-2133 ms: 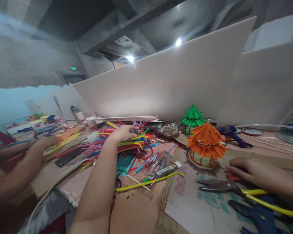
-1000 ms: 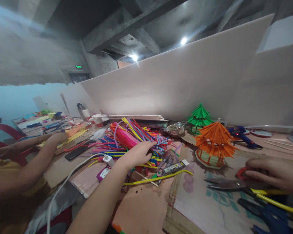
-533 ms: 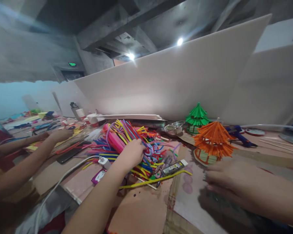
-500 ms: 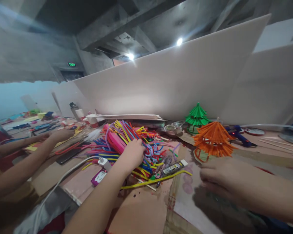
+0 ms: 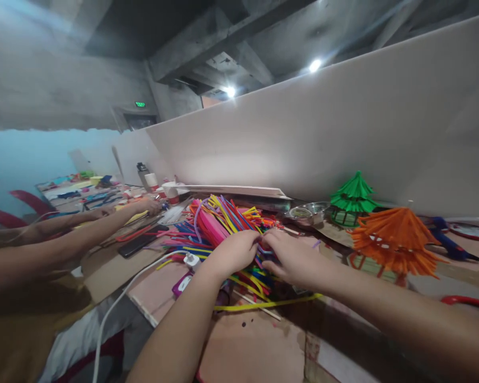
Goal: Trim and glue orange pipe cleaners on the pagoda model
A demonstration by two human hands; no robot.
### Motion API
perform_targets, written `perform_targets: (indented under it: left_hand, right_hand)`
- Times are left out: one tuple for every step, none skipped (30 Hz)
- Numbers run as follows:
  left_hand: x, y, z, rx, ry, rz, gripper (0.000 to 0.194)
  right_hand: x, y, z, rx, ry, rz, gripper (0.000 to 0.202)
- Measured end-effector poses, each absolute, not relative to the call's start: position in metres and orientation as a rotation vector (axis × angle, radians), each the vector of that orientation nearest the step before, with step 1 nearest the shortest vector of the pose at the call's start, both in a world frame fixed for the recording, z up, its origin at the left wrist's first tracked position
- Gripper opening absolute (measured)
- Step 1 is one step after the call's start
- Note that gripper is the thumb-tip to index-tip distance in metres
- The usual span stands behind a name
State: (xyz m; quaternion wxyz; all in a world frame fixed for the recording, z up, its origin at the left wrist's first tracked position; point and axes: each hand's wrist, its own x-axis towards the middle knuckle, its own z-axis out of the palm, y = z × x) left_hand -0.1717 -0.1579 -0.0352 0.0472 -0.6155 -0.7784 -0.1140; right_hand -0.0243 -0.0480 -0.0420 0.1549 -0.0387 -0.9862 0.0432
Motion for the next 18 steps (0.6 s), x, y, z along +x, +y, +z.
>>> perform_targets:
  left_hand:
    - [-0.177, -0.159, -0.032, -1.827, -2.394, -0.366, 0.032]
    - [-0.183, -0.16, -0.03, -1.761, -2.418, -0.376, 0.034]
    - [-0.189, -0.162, -0.028, -1.686, -2.447, -0.378, 0.035]
    - [-0.195, -0.164, -0.027, -1.613, -2.482, -0.368, 0.036]
    - [-0.201, -0.167, -0.027, -1.556, -2.523, -0.348, 0.034]
    - [-0.207, -0.171, -0.027, -1.513, -2.569, -0.319, 0.032]
    - [-0.213, -0.176, -0.026, -1.482, -2.615, -0.288, 0.03]
    - [-0.217, -0.181, -0.026, -1.462, -2.658, -0.261, 0.029]
    - [-0.221, -0.186, -0.025, -1.447, -2.694, -0.241, 0.026]
    - [-0.225, -0.191, -0.024, -1.435, -2.72, -0.234, 0.024]
    - [-0.228, -0.195, -0.023, -1.416, -2.74, -0.237, 0.024]
    - [-0.23, -0.198, -0.022, -1.385, -2.75, -0.25, 0.025]
    - [-0.233, -0.2, -0.021, -1.346, -2.751, -0.267, 0.028]
    - [-0.235, -0.2, -0.021, -1.308, -2.745, -0.284, 0.032]
    - [-0.237, -0.2, -0.021, -1.274, -2.731, -0.297, 0.037]
    - [-0.239, -0.198, -0.022, -1.246, -2.715, -0.306, 0.041]
    - [-0.241, -0.196, -0.023, -1.225, -2.698, -0.311, 0.044]
    - [-0.243, -0.194, -0.025, -1.209, -2.681, -0.312, 0.046]
  right_hand:
    - [-0.03, -0.048, -0.047, -0.081, -2.835, 0.125, 0.043]
    - [-0.035, -0.048, -0.05, -0.063, -2.856, 0.116, 0.048]
    - [-0.039, -0.046, -0.053, -0.065, -2.883, 0.098, 0.05]
    - [-0.043, -0.043, -0.054, -0.084, -2.911, 0.077, 0.047]
    - [-0.047, -0.039, -0.053, -0.115, -2.932, 0.058, 0.041]
    - [-0.05, -0.035, -0.052, -0.148, -2.942, 0.044, 0.034]
    - [-0.053, -0.03, -0.05, -0.176, -2.941, 0.037, 0.03]
    - [-0.057, -0.026, -0.047, -0.196, -2.936, 0.038, 0.029]
    - [-0.059, -0.022, -0.045, -0.207, -2.932, 0.04, 0.029]
    - [-0.062, -0.02, -0.042, -0.212, -2.929, 0.041, 0.029]
    - [-0.064, -0.018, -0.04, -0.209, -2.924, 0.043, 0.027]
    - [-0.065, -0.018, -0.039, -0.204, -2.915, 0.042, 0.024]
    - [-0.067, -0.02, -0.038, -0.2, -2.899, 0.038, 0.022]
    - [-0.067, -0.022, -0.037, -0.194, -2.879, 0.032, 0.02]
    - [-0.068, -0.025, -0.037, -0.184, -2.857, 0.023, 0.019]
    - [-0.068, -0.028, -0.037, -0.169, -2.836, 0.016, 0.018]
    - [-0.068, -0.032, -0.037, -0.147, -2.821, 0.011, 0.018]
    - [-0.069, -0.035, -0.038, -0.119, -2.814, 0.007, 0.019]
